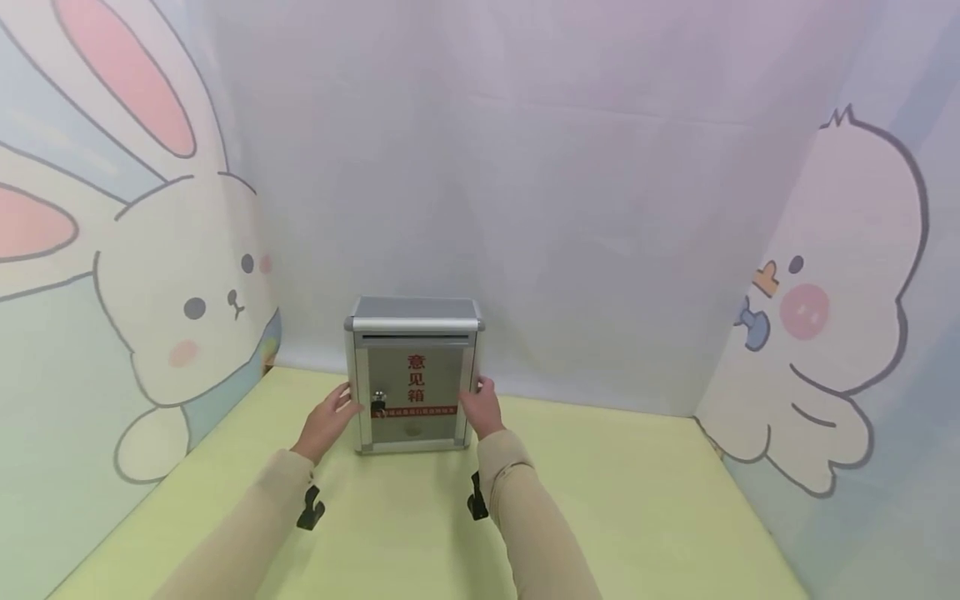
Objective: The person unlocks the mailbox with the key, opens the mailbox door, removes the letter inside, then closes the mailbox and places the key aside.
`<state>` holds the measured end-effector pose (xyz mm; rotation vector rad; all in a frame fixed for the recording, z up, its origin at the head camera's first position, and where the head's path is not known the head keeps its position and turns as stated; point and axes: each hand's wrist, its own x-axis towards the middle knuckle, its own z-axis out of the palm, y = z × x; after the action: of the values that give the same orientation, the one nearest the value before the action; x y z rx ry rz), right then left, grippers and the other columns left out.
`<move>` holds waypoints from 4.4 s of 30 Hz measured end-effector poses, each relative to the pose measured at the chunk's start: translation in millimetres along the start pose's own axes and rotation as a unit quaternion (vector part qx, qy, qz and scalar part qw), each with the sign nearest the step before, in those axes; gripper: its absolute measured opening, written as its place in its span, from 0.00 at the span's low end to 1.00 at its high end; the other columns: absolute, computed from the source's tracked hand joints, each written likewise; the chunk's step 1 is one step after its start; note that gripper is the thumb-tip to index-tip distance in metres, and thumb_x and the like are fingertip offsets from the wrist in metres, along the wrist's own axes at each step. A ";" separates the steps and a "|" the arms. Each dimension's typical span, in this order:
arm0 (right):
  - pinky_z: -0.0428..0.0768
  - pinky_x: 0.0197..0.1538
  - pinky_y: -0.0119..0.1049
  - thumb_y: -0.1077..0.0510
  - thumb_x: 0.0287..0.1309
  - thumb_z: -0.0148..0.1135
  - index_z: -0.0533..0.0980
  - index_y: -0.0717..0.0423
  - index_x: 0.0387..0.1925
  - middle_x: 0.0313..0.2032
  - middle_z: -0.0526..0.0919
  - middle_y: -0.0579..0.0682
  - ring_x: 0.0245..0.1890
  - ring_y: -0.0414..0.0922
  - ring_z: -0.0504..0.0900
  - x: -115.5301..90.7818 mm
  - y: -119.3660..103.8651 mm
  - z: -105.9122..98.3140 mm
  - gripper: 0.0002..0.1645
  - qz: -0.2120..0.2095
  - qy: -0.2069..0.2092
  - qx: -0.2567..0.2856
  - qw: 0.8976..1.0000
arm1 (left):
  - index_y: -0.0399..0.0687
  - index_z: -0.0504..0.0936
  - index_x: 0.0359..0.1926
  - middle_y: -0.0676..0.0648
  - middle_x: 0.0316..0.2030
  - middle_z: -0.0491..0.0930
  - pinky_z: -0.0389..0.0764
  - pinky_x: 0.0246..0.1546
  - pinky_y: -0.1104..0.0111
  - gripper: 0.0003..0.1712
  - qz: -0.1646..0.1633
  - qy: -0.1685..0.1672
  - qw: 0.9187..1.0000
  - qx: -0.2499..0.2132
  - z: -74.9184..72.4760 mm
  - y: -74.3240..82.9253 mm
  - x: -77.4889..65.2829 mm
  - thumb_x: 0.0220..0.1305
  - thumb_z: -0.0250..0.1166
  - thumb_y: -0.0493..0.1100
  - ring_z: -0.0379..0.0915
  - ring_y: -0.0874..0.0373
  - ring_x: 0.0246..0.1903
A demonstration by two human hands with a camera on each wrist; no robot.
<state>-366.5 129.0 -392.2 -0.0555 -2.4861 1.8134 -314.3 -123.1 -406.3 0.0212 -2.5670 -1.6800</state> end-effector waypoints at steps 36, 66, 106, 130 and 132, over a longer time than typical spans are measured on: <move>0.70 0.40 0.44 0.64 0.55 0.49 0.69 0.69 0.48 0.41 0.74 0.62 0.40 0.54 0.71 -61.4 44.2 -45.9 0.19 -0.063 0.285 0.062 0.954 | 0.36 0.72 0.62 0.33 0.49 0.80 0.75 0.44 0.51 0.29 0.059 -0.001 0.995 0.074 40.4 32.7 -20.8 0.63 0.55 0.47 0.76 0.41 0.48; 0.74 0.36 0.39 0.65 0.62 0.48 0.75 0.69 0.38 0.28 0.74 0.50 0.30 0.44 0.71 -107.5 38.4 -21.8 0.11 -0.085 0.146 0.067 0.983 | 0.37 0.78 0.41 0.45 0.35 0.81 0.74 0.34 0.61 0.12 0.127 0.008 0.990 0.054 53.0 20.4 -34.3 0.60 0.62 0.41 0.74 0.52 0.34; 0.70 0.35 0.42 0.56 0.67 0.50 0.67 0.56 0.23 0.21 0.68 0.47 0.23 0.43 0.68 -109.8 14.3 24.1 0.15 0.014 -0.092 0.036 0.995 | 0.38 0.77 0.38 0.45 0.34 0.82 0.77 0.35 0.59 0.09 0.145 -0.023 0.987 0.071 50.4 22.2 -34.2 0.58 0.64 0.38 0.76 0.51 0.35; 0.48 0.13 0.22 0.52 0.46 0.72 0.78 0.53 0.24 0.06 0.60 0.37 0.11 0.26 0.46 -116.1 30.2 17.6 0.12 -0.423 0.202 -0.368 0.803 | 0.38 0.77 0.40 0.45 0.35 0.82 0.76 0.35 0.59 0.10 0.145 -0.024 0.987 0.064 49.8 23.5 -34.9 0.59 0.64 0.39 0.76 0.52 0.34; 0.48 0.13 0.22 0.53 0.41 0.74 0.79 0.53 0.23 0.06 0.64 0.38 0.11 0.25 0.46 -116.6 30.4 19.3 0.12 -0.408 0.200 -0.380 0.805 | 0.38 0.77 0.40 0.45 0.35 0.82 0.76 0.35 0.59 0.10 0.143 -0.023 0.987 0.065 49.5 23.0 -35.3 0.58 0.64 0.39 0.76 0.52 0.34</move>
<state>-251.9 112.2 -430.6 0.4636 -2.1925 0.3769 -281.9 -66.8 -406.9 -0.3644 -2.5574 -1.4264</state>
